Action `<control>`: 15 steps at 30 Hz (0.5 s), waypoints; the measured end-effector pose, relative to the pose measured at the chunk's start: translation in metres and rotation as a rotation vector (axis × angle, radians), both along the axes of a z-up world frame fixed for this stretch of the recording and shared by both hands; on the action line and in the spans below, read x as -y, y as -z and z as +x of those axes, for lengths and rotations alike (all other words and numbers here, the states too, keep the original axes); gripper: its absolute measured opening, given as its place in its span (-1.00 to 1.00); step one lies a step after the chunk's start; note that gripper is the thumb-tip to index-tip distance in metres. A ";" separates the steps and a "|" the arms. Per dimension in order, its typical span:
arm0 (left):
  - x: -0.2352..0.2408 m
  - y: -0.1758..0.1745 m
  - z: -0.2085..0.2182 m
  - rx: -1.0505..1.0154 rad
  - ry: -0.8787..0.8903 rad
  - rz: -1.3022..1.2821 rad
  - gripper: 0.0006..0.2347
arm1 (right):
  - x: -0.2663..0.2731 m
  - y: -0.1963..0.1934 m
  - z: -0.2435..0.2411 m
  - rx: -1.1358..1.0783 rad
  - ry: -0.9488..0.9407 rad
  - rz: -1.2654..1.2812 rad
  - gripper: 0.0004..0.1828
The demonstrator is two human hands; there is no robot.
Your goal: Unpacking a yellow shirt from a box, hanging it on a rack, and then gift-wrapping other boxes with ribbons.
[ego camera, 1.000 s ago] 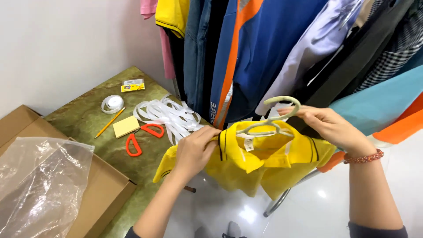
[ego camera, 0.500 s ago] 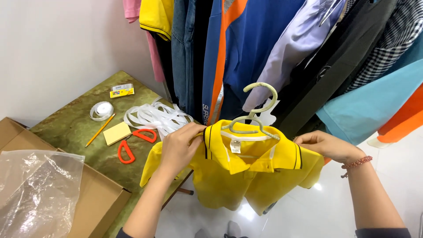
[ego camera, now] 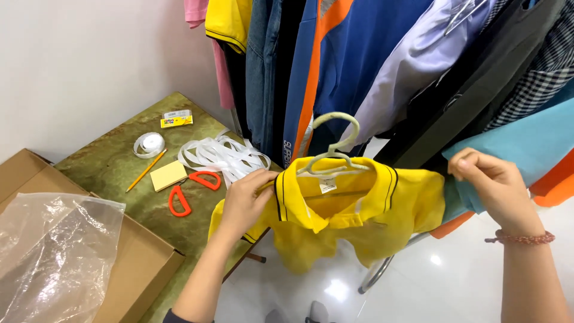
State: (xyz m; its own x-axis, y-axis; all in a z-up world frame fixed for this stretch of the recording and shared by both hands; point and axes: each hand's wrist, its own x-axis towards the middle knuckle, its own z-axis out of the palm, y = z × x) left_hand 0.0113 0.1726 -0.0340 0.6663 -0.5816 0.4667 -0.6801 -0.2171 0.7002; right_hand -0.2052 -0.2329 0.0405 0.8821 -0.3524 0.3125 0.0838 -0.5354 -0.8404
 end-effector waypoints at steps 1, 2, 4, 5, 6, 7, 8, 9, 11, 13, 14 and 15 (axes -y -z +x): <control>0.002 0.001 0.000 0.000 0.003 0.000 -0.76 | -0.003 0.001 0.005 0.000 0.003 0.000 -0.57; 0.004 0.002 -0.001 0.015 0.032 -0.006 -0.76 | -0.005 0.001 0.011 -0.112 0.010 -0.004 -0.88; 0.008 0.002 -0.001 0.030 0.065 -0.014 -0.77 | -0.014 -0.003 0.017 -0.225 0.021 -0.009 -0.68; 0.009 0.001 0.000 0.022 0.049 -0.004 -0.77 | -0.022 -0.005 0.020 -0.426 0.035 -0.026 -0.62; 0.009 0.000 0.000 0.013 0.033 0.005 -0.77 | -0.031 -0.008 0.022 -0.627 0.050 -0.042 -0.55; 0.008 -0.001 0.002 0.014 0.032 0.005 -0.77 | -0.026 -0.001 0.020 -0.626 0.049 -0.042 -0.55; 0.008 -0.002 0.004 -0.026 0.019 -0.001 -0.75 | -0.021 0.005 0.018 -0.609 0.006 0.006 -0.60; 0.007 -0.004 0.006 -0.066 0.005 -0.006 -0.73 | -0.016 0.012 0.017 -0.592 -0.039 0.056 -0.63; 0.008 -0.007 0.005 -0.185 -0.020 -0.018 -0.74 | -0.023 0.001 0.014 -0.638 -0.019 0.031 -0.68; 0.011 -0.012 0.002 -0.302 -0.043 -0.030 -0.76 | -0.030 -0.013 0.012 -0.681 0.002 0.005 -0.70; 0.013 -0.016 -0.001 -0.338 -0.030 -0.036 -0.76 | -0.034 -0.021 0.010 -0.770 0.009 -0.027 -0.72; 0.015 -0.019 -0.003 -0.372 -0.017 -0.044 -0.77 | -0.038 -0.029 0.008 -0.858 0.018 -0.060 -0.73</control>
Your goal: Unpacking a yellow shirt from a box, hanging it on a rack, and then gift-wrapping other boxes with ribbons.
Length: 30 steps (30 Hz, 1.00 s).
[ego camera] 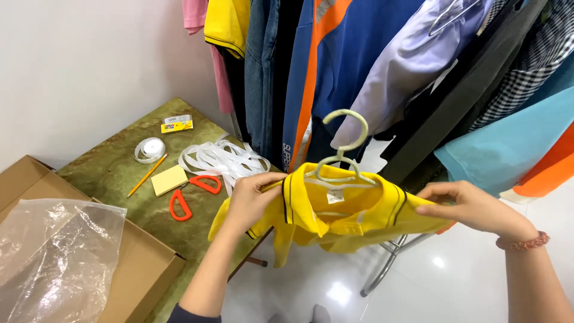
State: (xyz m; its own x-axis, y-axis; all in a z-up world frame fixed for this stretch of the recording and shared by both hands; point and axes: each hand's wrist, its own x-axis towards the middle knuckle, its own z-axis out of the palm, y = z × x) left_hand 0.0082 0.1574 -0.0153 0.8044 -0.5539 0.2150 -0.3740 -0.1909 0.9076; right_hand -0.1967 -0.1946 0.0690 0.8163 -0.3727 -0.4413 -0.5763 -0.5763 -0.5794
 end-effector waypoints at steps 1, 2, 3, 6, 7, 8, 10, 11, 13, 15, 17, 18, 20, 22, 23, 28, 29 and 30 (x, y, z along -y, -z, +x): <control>0.002 0.002 0.001 0.004 0.000 -0.001 -0.77 | -0.001 -0.002 -0.003 0.004 0.000 -0.001 -0.73; 0.005 0.004 0.002 0.000 0.045 0.001 -0.77 | -0.001 -0.004 -0.007 -0.044 -0.087 0.007 -0.68; 0.008 0.006 0.004 -0.003 0.089 0.004 -0.77 | -0.002 -0.006 -0.010 -0.091 -0.175 0.015 -0.59; 0.011 0.009 0.013 -0.071 0.178 -0.044 -0.81 | 0.002 -0.006 -0.026 -0.122 -0.264 0.102 -0.56; 0.014 0.011 0.013 -0.070 0.182 -0.043 -0.81 | 0.003 -0.007 -0.030 -0.121 -0.260 0.103 -0.56; 0.017 0.012 0.013 -0.108 0.213 -0.031 -0.80 | 0.004 -0.009 -0.036 -0.099 -0.283 0.364 -0.59; 0.027 0.015 0.014 -0.144 0.254 -0.020 -0.78 | 0.005 -0.008 -0.047 -0.069 -0.295 0.623 -0.62; 0.034 0.017 0.015 -0.167 0.288 -0.069 -0.79 | 0.007 -0.005 -0.051 0.005 -0.311 0.770 -0.58; 0.048 0.012 0.016 -0.187 0.332 -0.122 -0.80 | 0.012 -0.001 -0.066 0.087 -0.322 0.910 -0.51; 0.061 0.000 0.017 -0.243 0.366 -0.116 -0.78 | 0.018 0.004 -0.086 0.361 -0.126 1.226 -0.07; 0.081 -0.007 0.021 -0.272 0.390 -0.127 -0.80 | -0.017 -0.038 -0.083 0.442 -0.164 1.259 -0.02; 0.090 -0.010 0.022 -0.303 0.410 -0.134 -0.82 | -0.036 -0.058 -0.083 0.520 -0.204 1.295 0.05; 0.107 -0.021 0.022 -0.309 0.403 -0.124 -0.81 | -0.055 -0.081 -0.089 0.556 -0.162 1.258 0.05; 0.124 -0.025 0.022 -0.321 0.394 -0.110 -0.79 | -0.067 -0.097 -0.097 0.587 -0.116 1.224 0.04; 0.130 -0.023 0.022 -0.312 0.362 -0.116 -0.76 | -0.070 -0.100 -0.103 0.621 -0.113 1.226 0.05; 0.168 0.006 0.047 -0.165 0.239 -0.163 -0.62 | -0.054 -0.097 -0.116 0.766 -0.111 1.244 0.04; 0.177 0.009 0.054 -0.116 0.207 -0.211 -0.63 | -0.023 -0.077 -0.122 0.763 0.065 0.940 0.08; 0.185 0.013 0.062 -0.066 0.174 -0.256 -0.63 | 0.008 -0.056 -0.129 0.733 0.239 0.645 0.28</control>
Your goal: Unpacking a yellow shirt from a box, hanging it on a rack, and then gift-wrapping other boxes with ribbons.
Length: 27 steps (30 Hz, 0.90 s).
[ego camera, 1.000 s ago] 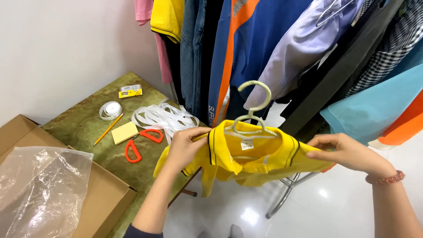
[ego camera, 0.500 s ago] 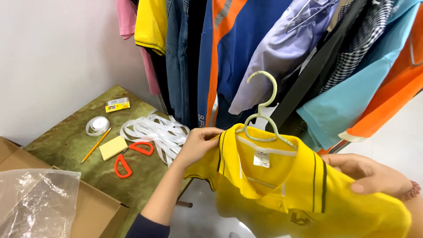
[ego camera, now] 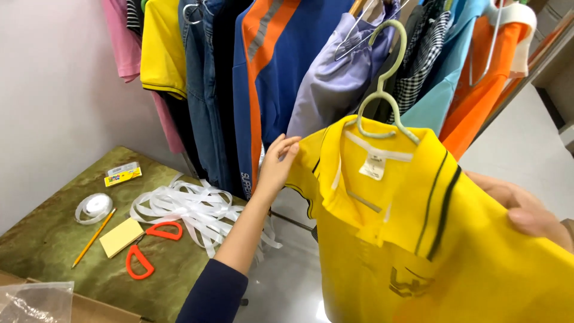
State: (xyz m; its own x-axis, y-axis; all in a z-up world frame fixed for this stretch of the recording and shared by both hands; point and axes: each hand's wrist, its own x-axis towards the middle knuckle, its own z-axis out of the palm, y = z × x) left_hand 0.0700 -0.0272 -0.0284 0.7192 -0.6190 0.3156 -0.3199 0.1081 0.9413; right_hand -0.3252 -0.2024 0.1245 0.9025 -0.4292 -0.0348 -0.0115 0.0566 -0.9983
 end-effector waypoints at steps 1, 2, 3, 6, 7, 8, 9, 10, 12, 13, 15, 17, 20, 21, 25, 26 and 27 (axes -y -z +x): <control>0.002 -0.005 0.000 0.005 0.011 0.000 -0.63 | -0.024 -0.009 0.014 0.005 0.011 0.000 0.28; 0.005 -0.011 0.000 -0.118 0.030 0.049 -0.61 | -0.048 -0.020 0.031 -0.046 0.219 0.104 0.14; 0.007 -0.017 0.001 -0.241 0.050 0.098 -0.58 | -0.071 -0.031 0.047 -0.106 0.419 0.215 0.08; 0.020 -0.004 0.011 -0.241 0.062 0.169 -0.58 | -0.087 -0.016 0.065 0.109 0.298 0.133 -0.17; 0.023 -0.004 0.013 -0.238 0.072 0.168 -0.58 | -0.099 -0.019 0.071 0.112 0.307 0.130 -0.17; 0.024 -0.004 0.014 -0.221 0.064 0.216 -0.56 | -0.111 -0.022 0.077 0.167 0.343 0.136 -0.27; 0.025 -0.003 0.016 -0.204 0.055 0.264 -0.54 | -0.123 -0.025 0.085 0.223 0.378 0.141 -0.37; 0.029 0.004 0.019 -0.204 0.057 0.264 -0.54 | -0.118 -0.016 0.088 0.223 0.380 0.142 -0.37; 0.035 0.020 0.025 -0.104 0.088 0.257 -0.55 | -0.107 0.002 0.097 0.347 0.272 0.055 -0.46; 0.029 0.011 0.018 -0.103 0.087 0.258 -0.55 | -0.109 0.002 0.102 0.348 0.271 0.057 -0.46; 0.018 -0.008 0.005 -0.169 0.183 0.315 -0.58 | -0.111 0.001 0.112 0.230 0.305 -0.111 -0.51; 0.020 0.000 0.006 -0.146 0.188 0.282 -0.61 | -0.101 0.010 0.124 0.289 0.229 -0.147 -0.47; 0.020 -0.011 0.002 -0.129 0.224 0.271 -0.64 | -0.094 0.018 0.143 0.351 0.130 -0.161 -0.40; 0.019 -0.017 -0.002 -0.135 0.256 0.295 -0.64 | -0.093 0.021 0.149 0.353 0.107 -0.135 -0.38; 0.019 -0.029 -0.001 -0.078 0.305 0.332 -0.61 | -0.079 0.010 0.161 0.409 0.116 -0.096 -0.37; 0.017 -0.036 0.000 -0.066 0.300 0.350 -0.63 | -0.070 0.008 0.162 0.414 0.214 -0.127 -0.41; 0.014 -0.043 0.001 -0.054 0.295 0.368 -0.65 | -0.060 0.006 0.162 0.419 0.313 -0.158 -0.45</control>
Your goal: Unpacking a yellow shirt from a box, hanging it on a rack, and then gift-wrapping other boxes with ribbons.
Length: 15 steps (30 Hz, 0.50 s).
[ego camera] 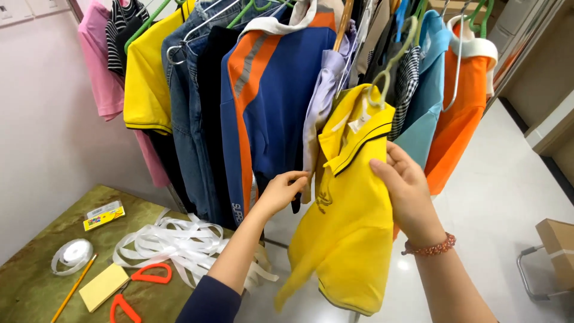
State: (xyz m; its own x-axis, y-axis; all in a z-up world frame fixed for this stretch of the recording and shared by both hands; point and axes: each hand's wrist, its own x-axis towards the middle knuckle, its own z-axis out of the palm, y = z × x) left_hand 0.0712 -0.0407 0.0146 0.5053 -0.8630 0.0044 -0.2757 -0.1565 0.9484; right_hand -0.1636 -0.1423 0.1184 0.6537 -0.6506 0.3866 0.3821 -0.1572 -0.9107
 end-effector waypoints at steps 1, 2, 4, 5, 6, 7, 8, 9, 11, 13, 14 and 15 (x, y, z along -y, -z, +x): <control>0.003 0.006 0.007 0.004 0.007 -0.009 -0.65 | 0.007 0.001 -0.001 0.004 0.007 -0.009 -0.45; 0.007 0.012 0.013 0.092 -0.030 -0.039 -0.71 | 0.015 0.002 -0.002 -0.006 0.064 -0.039 -0.46; 0.019 0.013 0.024 0.183 -0.063 -0.085 -0.76 | 0.027 0.005 0.002 -0.009 0.127 -0.082 -0.48; 0.025 0.009 0.026 0.267 -0.179 -0.250 -0.83 | 0.031 0.010 0.005 -0.039 0.136 -0.105 -0.47; 0.030 0.006 0.028 0.348 -0.296 -0.415 -0.89 | 0.035 0.015 0.007 -0.070 0.145 -0.128 -0.47; 0.034 -0.013 0.025 0.348 -0.289 -0.422 -0.89 | 0.037 0.016 0.011 -0.067 0.152 -0.133 -0.47; 0.037 -0.033 0.022 0.376 -0.316 -0.505 -0.90 | 0.039 0.018 0.014 -0.093 0.125 -0.157 -0.48; 0.040 -0.052 0.019 0.404 -0.342 -0.589 -0.90 | 0.041 0.020 0.017 -0.119 0.098 -0.179 -0.49; 0.059 -0.079 0.018 0.405 -0.312 -0.606 -0.82 | 0.048 0.010 0.024 -0.117 0.123 -0.155 -0.47; 0.084 -0.100 0.024 0.406 -0.283 -0.625 -0.74 | 0.061 0.003 0.033 -0.114 0.146 -0.133 -0.46; 0.098 -0.107 0.029 0.421 -0.290 -0.549 -0.66 | 0.070 0.002 0.038 -0.097 0.138 -0.139 -0.46; 0.113 -0.112 0.034 0.434 -0.298 -0.471 -0.57 | 0.079 0.002 0.044 -0.083 0.129 -0.143 -0.45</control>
